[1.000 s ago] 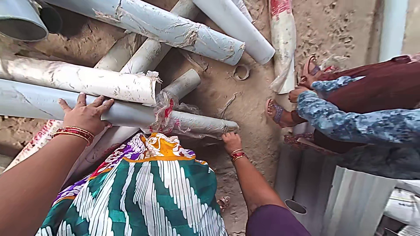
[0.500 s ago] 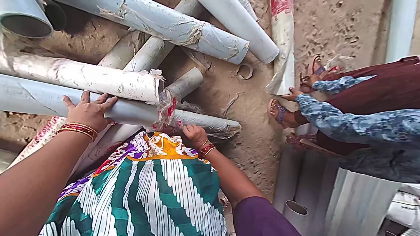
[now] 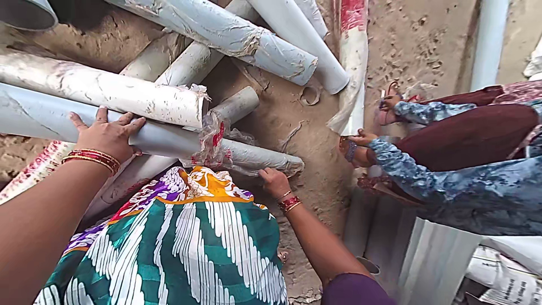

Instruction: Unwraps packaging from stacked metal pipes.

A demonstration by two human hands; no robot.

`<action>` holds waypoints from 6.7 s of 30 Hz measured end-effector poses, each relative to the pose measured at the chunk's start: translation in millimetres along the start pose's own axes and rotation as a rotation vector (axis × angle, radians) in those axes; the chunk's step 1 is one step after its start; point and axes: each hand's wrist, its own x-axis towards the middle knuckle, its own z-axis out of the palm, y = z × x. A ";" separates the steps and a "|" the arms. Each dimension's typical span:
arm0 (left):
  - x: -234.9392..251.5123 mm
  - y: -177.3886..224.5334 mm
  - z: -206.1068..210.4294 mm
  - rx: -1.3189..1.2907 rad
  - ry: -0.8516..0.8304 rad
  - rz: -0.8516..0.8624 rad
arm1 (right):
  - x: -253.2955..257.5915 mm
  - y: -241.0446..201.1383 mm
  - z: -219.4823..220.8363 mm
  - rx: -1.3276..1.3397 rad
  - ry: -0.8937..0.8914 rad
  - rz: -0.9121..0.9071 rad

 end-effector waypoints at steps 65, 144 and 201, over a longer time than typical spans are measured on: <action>-3.7 41.9 71.8 0.154 0.035 0.364 | 161.1 -130.8 -55.8 0.074 -0.703 0.274; -35.0 29.1 81.7 0.028 -0.094 0.120 | 137.4 -102.5 -98.6 -0.036 -0.109 0.470; -23.2 -29.7 22.2 -0.047 0.002 0.069 | 176.1 -121.4 -130.8 0.708 -0.121 0.386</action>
